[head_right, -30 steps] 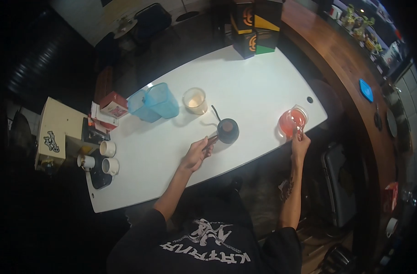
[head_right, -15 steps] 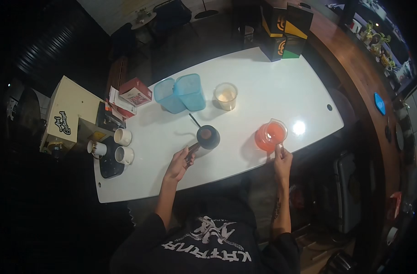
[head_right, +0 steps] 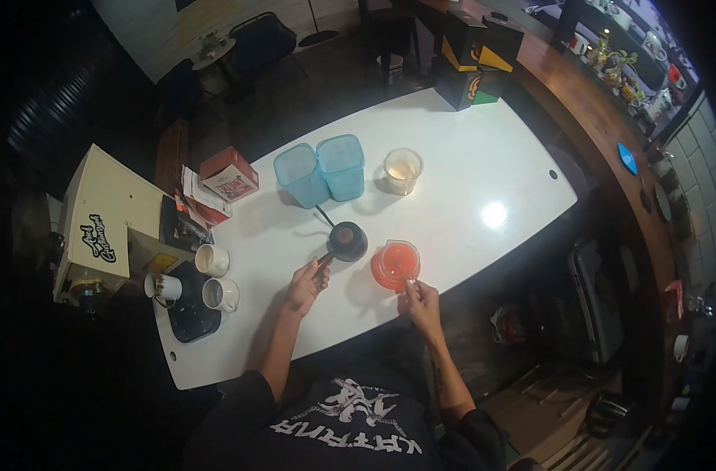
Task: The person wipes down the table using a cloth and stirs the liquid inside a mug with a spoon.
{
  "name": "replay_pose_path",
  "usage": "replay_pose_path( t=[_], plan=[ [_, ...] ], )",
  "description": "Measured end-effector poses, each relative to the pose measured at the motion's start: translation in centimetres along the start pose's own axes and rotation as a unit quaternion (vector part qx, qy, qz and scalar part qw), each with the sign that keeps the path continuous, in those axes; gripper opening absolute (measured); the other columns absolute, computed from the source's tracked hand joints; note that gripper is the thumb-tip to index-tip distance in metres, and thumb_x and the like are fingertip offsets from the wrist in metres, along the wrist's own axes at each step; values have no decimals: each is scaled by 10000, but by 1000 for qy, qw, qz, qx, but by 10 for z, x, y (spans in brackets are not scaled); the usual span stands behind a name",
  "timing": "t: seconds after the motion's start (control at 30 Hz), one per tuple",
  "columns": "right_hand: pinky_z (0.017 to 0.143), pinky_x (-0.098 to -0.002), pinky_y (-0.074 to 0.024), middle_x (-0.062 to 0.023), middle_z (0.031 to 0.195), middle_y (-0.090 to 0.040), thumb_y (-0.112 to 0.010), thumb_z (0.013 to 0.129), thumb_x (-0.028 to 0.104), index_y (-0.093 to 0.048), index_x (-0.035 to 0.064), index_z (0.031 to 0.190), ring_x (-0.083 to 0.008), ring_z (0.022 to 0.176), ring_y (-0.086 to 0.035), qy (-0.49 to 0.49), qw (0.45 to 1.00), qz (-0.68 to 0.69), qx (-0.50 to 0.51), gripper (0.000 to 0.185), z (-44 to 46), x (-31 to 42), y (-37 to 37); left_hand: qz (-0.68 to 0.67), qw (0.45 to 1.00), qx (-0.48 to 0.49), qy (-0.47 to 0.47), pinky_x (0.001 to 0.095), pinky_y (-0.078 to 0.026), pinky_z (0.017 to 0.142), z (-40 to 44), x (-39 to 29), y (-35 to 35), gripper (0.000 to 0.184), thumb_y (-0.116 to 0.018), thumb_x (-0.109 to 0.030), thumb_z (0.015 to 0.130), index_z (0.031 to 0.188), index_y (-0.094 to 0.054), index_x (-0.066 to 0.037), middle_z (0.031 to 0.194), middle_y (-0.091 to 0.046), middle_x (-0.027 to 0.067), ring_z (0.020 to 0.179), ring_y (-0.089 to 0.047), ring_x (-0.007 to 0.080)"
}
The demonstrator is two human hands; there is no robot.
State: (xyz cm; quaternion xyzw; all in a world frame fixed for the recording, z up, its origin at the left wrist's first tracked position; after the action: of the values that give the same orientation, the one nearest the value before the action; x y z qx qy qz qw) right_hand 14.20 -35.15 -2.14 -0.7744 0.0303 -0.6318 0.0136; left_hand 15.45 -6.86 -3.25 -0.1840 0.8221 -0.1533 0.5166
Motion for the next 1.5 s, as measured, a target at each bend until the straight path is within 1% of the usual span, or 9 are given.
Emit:
replay_pose_path(
  t=[0.5, 0.6, 0.7, 0.77, 0.83, 0.93, 1.07, 1.2, 1.5],
  plan=[
    [500, -227, -278, 77, 628, -473, -601, 1024, 249, -575, 20, 781, -2, 574, -360, 55, 990, -120, -59, 335, -8, -5, -33, 15, 998, 53, 17, 223, -469, 739, 34, -2, -15, 463, -484, -415, 1058, 1316, -559, -38, 897, -574, -20, 811, -552, 67],
    [494, -228, -281, 59, 628, -475, -631, 1003, 210, -542, 35, 864, -10, 564, -375, 80, 983, -147, -71, 241, -13, -4, -25, 21, 999, 50, 8, 230, -483, 678, 39, -6, -23, 404, -525, -459, 1031, 1156, -587, -81, 852, -602, -1, 739, -573, 76],
    [631, -291, -499, -62, 830, -615, -688, 943, 155, -576, 11, 1037, -136, 703, -631, 7, 983, -162, -88, 205, -29, 1, -7, 58, 995, 42, 62, 225, -473, 643, 33, -7, -20, 598, -484, -565, 1010, 1264, -560, -29, 825, -600, 38, 684, -558, 73],
    [674, -294, -512, -74, 879, -617, -684, 946, 157, -585, 14, 1080, -144, 766, -643, 46, 978, -150, -138, 220, -42, -6, 17, 112, 985, 76, 110, 215, -458, 574, 21, -2, -13, 653, -472, -591, 1004, 1219, -595, 13, 780, -608, 46, 594, -549, 73],
    [779, -303, -528, -86, 977, -634, -664, 962, 159, -609, 28, 1195, -160, 916, -645, 53, 976, -104, -185, 272, -63, -5, 46, 218, 933, 221, 182, 211, -427, 490, 21, 12, -4, 648, -464, -584, 1011, 1083, -656, 31, 723, -621, 54, 502, -523, 79],
    [764, -248, -519, -38, 1039, -635, -614, 1010, 199, -619, 11, 1212, -114, 877, -630, 32, 963, -78, -255, 276, -104, -12, 88, 334, 857, 316, 232, 207, -428, 446, -5, 9, -39, 622, -441, -540, 1035, 994, -686, 30, 742, -671, 80, 499, -561, 83],
    [757, -263, -530, -46, 1040, -664, -599, 1020, 219, -654, 19, 1180, -120, 890, -645, 12, 943, -14, -333, 262, -169, -38, 135, 309, 746, 545, 226, 217, -519, 503, -40, 21, -109, 545, -399, -433, 1074, 1047, -672, 37, 893, -731, 130, 628, -674, 117],
    [723, -255, -543, -46, 1000, -685, -619, 1007, 195, -678, 6, 1117, -112, 820, -666, 30, 911, 6, -412, 226, -252, -51, 165, 338, 669, 622, 228, 243, -553, 610, -78, 80, -195, 459, -419, -389, 1075, 1238, -592, 4, 1111, -678, 110, 805, -695, 147],
    [708, -250, -528, -59, 913, -679, -611, 1005, 161, -671, -2, 1099, -110, 777, -651, 17, 759, 107, -641, 198, -539, -135, 199, 381, 536, 714, 242, 285, -540, 820, -256, 282, -331, 393, -510, -340, 1056, 1288, -580, -30, 1102, -650, 55, 942, -627, 116]
  ],
)
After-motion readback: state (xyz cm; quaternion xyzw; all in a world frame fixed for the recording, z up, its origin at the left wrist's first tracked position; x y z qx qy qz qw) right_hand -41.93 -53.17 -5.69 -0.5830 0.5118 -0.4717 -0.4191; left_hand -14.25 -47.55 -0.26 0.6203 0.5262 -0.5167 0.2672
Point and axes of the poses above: each hand's wrist, its own z-axis towards the middle knuckle, its own y-axis out of the back of the hand, x = y × z, the point moved 5 cm from there along z, towards the middle knuckle
